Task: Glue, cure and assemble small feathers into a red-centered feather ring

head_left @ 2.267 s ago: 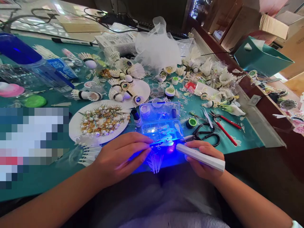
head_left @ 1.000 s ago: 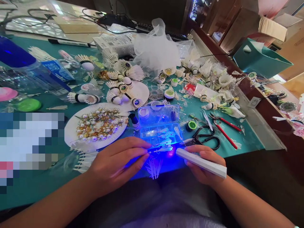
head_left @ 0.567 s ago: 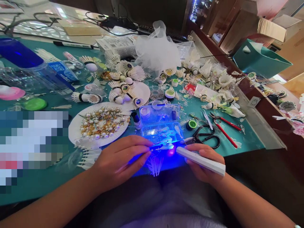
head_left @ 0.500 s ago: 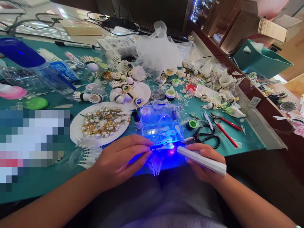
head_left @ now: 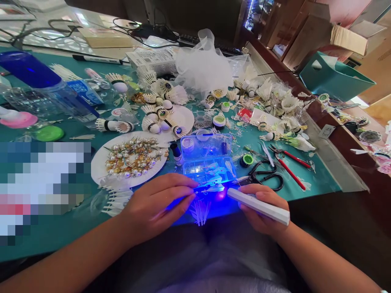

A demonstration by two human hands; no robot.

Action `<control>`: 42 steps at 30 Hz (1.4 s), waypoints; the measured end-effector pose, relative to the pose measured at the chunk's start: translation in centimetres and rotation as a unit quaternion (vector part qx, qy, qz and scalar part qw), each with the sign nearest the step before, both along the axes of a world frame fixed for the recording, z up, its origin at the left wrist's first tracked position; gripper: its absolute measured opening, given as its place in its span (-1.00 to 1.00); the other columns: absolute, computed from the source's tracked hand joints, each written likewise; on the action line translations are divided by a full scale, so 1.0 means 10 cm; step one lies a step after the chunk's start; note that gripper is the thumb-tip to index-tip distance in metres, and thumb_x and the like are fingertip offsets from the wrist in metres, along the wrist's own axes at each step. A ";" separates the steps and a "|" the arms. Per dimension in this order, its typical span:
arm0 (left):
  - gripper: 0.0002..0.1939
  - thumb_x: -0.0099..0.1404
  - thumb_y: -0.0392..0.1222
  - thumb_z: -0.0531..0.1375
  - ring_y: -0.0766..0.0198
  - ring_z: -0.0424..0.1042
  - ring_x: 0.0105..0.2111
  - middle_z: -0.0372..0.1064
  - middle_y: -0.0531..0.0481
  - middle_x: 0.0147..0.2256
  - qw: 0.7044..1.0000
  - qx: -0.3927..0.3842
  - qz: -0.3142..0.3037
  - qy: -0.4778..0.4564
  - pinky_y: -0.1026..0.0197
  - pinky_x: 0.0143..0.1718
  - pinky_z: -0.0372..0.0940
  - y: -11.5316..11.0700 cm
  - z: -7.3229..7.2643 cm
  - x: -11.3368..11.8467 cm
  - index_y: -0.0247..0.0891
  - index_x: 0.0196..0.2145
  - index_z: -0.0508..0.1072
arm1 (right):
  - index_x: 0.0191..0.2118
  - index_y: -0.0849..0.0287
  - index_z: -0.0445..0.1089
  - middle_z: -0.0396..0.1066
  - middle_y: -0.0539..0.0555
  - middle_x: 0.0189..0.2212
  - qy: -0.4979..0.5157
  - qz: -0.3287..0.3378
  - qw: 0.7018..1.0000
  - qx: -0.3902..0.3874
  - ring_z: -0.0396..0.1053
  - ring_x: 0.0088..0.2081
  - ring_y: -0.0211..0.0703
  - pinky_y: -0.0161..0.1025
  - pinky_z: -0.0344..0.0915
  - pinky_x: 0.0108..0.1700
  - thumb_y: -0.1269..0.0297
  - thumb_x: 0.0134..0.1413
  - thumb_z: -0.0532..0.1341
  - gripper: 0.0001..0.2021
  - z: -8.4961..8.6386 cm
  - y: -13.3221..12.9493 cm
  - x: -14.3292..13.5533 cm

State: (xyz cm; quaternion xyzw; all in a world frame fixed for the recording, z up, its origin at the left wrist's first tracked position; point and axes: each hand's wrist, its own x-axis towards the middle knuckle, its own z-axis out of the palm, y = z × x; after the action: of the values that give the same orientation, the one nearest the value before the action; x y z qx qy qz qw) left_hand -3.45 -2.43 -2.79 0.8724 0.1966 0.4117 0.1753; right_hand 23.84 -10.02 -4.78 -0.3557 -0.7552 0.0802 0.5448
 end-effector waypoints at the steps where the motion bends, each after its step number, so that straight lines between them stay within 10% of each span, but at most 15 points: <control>1: -0.87 0.40 -0.39 0.21 0.25 0.61 -0.21 0.61 -0.08 -0.22 1.000 0.001 0.000 -0.002 0.25 -0.09 0.55 0.00 0.01 0.00 -0.24 -0.16 0.50 | 0.20 0.04 0.24 0.59 0.11 -0.22 0.000 0.000 1.000 0.000 0.63 -0.20 -0.03 -0.17 0.64 -0.30 0.56 0.11 0.32 -0.42 0.00 0.00 0.00; 42: -0.88 0.40 -0.39 0.21 0.27 0.59 -0.16 0.60 -0.09 -0.18 1.000 -0.007 -0.004 -0.008 0.28 -0.01 0.50 0.00 -0.04 -0.02 -0.27 -0.15 0.51 | 0.19 0.05 0.27 0.62 0.14 -0.16 0.011 0.009 1.000 -0.010 0.63 -0.18 -0.04 -0.20 0.62 -0.27 0.60 0.05 0.35 -0.39 0.01 0.01 -0.01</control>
State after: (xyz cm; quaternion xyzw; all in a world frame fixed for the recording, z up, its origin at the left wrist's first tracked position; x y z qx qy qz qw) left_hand -3.62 -2.44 -3.15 0.8686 0.1940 0.4168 0.1848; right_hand 23.73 -9.95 -4.67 -0.3536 -0.7515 0.0965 0.5486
